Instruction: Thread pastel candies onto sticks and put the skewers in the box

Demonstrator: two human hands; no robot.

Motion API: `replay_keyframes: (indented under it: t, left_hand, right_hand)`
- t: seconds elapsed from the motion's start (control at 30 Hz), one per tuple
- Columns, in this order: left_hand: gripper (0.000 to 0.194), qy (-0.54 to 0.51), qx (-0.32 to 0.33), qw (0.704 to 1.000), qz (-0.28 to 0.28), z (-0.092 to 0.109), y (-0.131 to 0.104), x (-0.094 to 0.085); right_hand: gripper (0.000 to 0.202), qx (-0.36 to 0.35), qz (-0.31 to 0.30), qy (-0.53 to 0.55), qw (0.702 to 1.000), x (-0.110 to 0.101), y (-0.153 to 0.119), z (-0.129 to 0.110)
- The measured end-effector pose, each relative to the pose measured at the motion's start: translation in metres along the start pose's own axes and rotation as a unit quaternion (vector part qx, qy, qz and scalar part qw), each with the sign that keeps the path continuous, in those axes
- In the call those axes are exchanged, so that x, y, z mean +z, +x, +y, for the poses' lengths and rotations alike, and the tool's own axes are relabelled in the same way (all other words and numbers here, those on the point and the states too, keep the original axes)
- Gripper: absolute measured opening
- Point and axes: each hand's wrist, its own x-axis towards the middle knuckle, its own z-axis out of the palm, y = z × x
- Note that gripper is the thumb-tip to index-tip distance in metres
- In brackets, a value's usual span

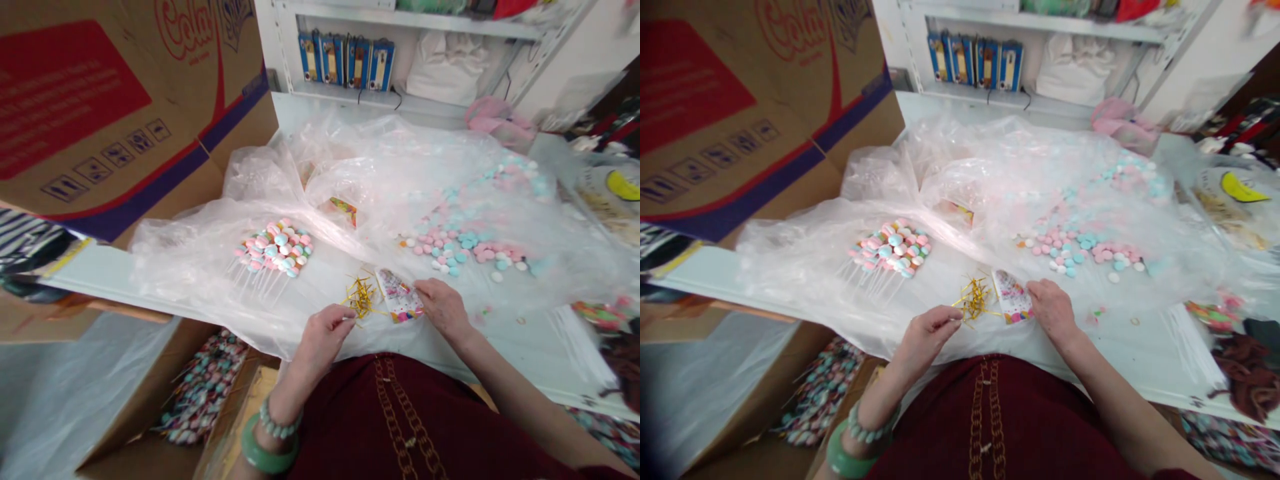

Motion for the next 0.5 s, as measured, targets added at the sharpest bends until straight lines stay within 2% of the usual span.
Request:
replay_keyframes:
  t: [0.17, 0.27, 0.33, 0.4, 0.47, 0.5]
  left_hand:
    - [0.014, -0.118, -0.092, 0.985, -0.083, 0.003, 0.009, 0.015]
    - [0.015, -0.196, -0.142, 0.963, -0.121, 0.010, 0.010, 0.022]
    - [0.022, -0.270, -0.150, 0.941, -0.141, 0.016, 0.009, 0.026]
    - [0.032, -0.359, -0.137, 0.910, -0.157, 0.022, 0.008, 0.030]
    - [0.033, -0.437, -0.132, 0.880, -0.131, 0.024, 0.008, 0.031]
    - [0.031, -0.465, -0.139, 0.869, -0.096, 0.022, 0.009, 0.030]
  right_hand:
    - [0.018, 0.044, 0.025, 0.192, 0.980, -0.006, 0.003, 0.017]
    - [0.014, 0.019, 0.057, 0.331, 0.942, -0.016, 0.003, 0.007]
    - [0.014, 0.035, 0.022, 0.441, 0.896, -0.020, 0.003, -0.011]
    - [0.016, 0.071, -0.050, 0.535, 0.840, -0.019, 0.004, -0.037]
    - [0.018, 0.094, -0.094, 0.575, 0.807, -0.012, 0.006, -0.068]
    - [0.019, 0.094, -0.101, 0.576, 0.806, -0.008, 0.009, -0.084]
